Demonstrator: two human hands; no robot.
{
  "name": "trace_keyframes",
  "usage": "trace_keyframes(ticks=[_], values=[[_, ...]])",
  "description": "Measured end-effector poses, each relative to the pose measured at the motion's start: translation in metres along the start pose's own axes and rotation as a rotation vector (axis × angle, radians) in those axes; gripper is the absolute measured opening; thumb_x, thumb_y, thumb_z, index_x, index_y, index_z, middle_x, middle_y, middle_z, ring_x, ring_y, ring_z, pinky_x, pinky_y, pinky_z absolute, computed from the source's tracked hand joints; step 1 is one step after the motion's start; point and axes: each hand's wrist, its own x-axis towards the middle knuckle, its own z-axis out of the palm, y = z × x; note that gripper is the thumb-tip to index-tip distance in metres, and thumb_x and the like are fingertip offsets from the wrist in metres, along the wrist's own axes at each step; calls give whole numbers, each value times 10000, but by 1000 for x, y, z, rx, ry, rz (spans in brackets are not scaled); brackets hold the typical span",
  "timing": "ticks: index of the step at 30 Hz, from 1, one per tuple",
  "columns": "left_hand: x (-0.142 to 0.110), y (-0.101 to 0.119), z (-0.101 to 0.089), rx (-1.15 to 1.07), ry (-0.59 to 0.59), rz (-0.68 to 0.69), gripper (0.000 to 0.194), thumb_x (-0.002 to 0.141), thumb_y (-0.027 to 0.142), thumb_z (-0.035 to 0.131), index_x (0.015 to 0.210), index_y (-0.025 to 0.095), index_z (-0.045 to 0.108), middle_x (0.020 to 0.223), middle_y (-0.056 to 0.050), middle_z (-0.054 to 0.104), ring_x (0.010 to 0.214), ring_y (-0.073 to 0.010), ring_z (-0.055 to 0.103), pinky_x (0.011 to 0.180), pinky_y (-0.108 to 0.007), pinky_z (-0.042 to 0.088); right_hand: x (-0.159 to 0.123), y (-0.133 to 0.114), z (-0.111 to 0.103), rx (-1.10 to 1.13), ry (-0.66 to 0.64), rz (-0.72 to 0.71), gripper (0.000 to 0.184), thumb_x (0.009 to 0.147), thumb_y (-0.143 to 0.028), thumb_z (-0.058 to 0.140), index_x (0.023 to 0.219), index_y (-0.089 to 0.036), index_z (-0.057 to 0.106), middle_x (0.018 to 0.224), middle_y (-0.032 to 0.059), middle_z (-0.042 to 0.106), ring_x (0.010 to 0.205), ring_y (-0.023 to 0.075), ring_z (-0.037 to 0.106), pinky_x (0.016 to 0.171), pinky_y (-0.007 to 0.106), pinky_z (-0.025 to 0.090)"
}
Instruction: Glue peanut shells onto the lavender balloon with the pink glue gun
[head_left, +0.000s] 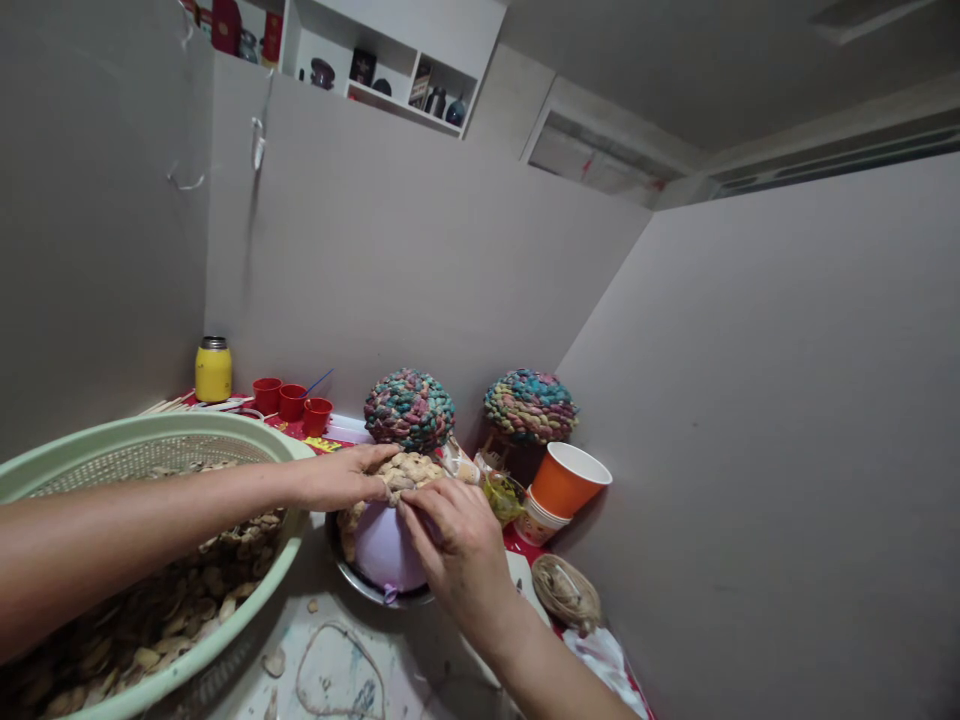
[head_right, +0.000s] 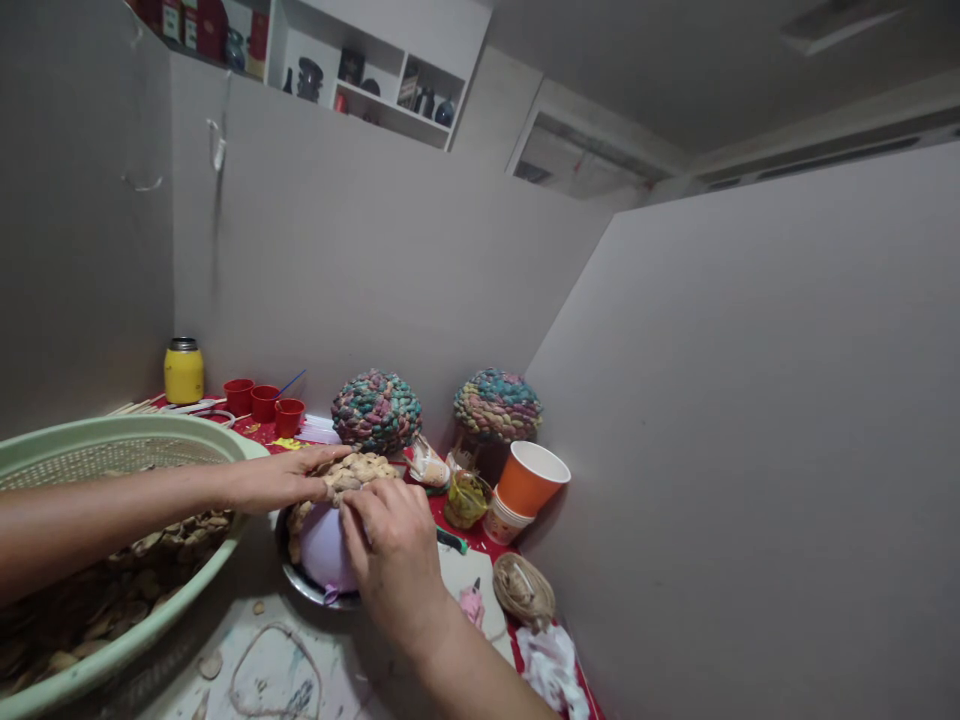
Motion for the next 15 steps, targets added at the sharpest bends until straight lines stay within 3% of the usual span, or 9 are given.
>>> trace_keyframes(ticks=[8,15], values=[[2,-2,0,-63,-4,-23,763,716,363,513,1452,188,407,1510,-15,416,1366,-286,408,1123,-332,315,-9,12,-22,92,108,10,114,935,-158,561,1000,-215,635,900,45,687,829,206,614,751,359,456],[4,1,-2,-113,-47,-68,758,742,378,486,1465,175,380,1474,-28,467,1369,-272,405,1116,-334,326,-17,12,-16,78,66,2,144,934,-118,556,1027,-209,616,896,41,663,815,205,580,729,353,415]])
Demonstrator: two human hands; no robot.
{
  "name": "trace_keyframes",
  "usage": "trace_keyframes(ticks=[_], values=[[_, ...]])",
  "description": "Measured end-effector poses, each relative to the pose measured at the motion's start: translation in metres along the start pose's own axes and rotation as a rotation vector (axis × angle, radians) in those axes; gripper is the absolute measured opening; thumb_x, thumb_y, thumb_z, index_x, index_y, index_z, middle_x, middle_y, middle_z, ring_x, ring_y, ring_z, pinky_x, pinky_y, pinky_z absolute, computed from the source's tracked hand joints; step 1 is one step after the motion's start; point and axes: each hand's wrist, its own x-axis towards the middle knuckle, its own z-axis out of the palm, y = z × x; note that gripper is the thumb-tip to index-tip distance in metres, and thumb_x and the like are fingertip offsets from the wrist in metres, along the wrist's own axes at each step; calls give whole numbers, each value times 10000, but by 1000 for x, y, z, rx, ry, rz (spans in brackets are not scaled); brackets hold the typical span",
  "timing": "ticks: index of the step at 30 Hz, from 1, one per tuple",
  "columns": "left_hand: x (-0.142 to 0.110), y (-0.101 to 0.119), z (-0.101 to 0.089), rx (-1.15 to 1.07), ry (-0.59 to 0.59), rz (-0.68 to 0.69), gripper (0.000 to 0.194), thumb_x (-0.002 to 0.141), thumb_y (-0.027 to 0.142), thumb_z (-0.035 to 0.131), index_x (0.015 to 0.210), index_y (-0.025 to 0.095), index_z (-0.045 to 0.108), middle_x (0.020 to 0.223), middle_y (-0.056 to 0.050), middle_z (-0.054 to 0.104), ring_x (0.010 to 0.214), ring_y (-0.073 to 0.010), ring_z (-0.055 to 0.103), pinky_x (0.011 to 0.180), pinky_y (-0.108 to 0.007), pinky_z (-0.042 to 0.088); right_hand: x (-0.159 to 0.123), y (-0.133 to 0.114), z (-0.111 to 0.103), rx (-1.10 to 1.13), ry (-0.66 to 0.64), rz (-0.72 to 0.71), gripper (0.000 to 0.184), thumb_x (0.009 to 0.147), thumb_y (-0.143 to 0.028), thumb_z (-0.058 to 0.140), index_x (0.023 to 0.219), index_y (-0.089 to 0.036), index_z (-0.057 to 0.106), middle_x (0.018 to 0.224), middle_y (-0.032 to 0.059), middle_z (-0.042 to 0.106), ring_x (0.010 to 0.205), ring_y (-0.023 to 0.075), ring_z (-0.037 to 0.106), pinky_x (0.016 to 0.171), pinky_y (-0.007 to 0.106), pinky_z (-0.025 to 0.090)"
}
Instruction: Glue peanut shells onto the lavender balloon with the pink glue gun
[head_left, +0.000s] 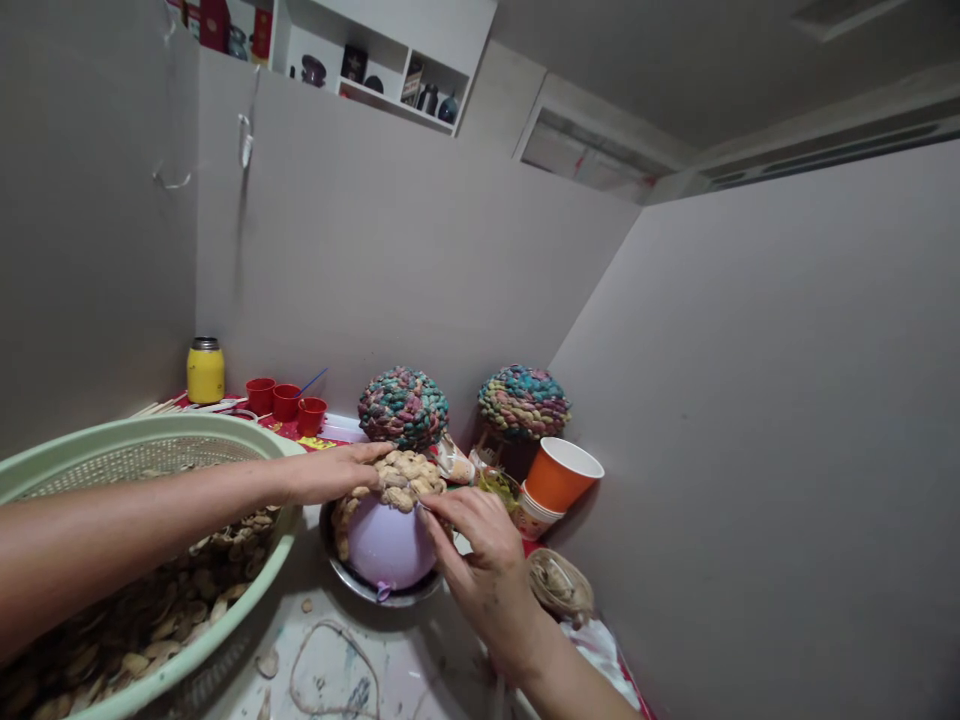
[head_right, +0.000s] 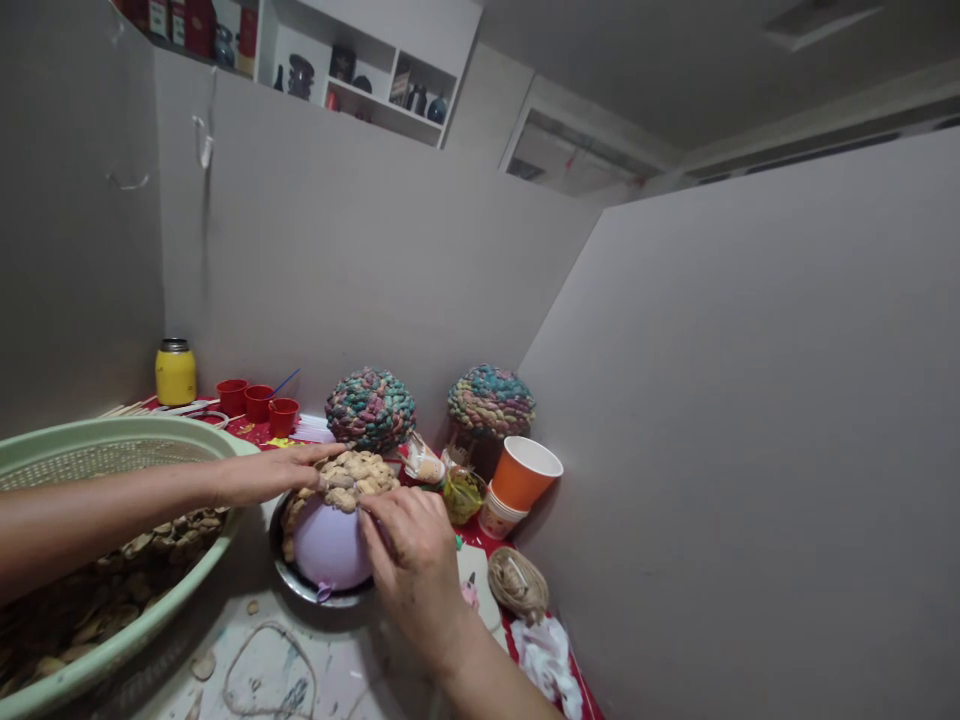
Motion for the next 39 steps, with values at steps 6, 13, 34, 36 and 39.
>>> trace_keyframes(ticks=[6,13,34,36,39], values=[[-8,11,-2,9,-8,-2,859,800,612,477,1479,107,330,1525,-98,379,1393,-276,364,1137,-335,288,1,-4,7,-31,-5,-43,174,929,-105,536,1062,-188,612,879,56,644,796,207,556,719,355,401],[-16,18,2,54,24,27,810,777,512,566,1459,132,352,1519,-102,401,1393,-283,364,1133,-348,306,-3,-3,9,-24,-6,-51,189,918,-89,541,1064,-186,613,870,55,642,793,205,565,714,344,400],[-22,30,-5,189,155,30,762,878,653,358,1467,170,350,1534,-103,379,1397,-287,359,1144,-425,278,-23,-6,-71,-112,58,155,114,941,-210,567,988,-180,665,877,54,680,814,202,593,750,349,420],[-33,45,-6,234,244,56,760,869,658,373,1462,183,360,1528,-96,396,1387,-295,373,1139,-442,286,-35,-1,-78,-143,27,226,143,946,-249,551,957,-185,678,873,62,684,818,211,598,751,350,425],[-58,74,0,264,340,91,714,868,656,359,1431,221,419,1478,-70,475,1342,-319,436,1120,-476,312,-56,10,-81,-157,-59,341,163,930,-271,545,913,-186,683,872,73,686,841,224,608,783,356,436]])
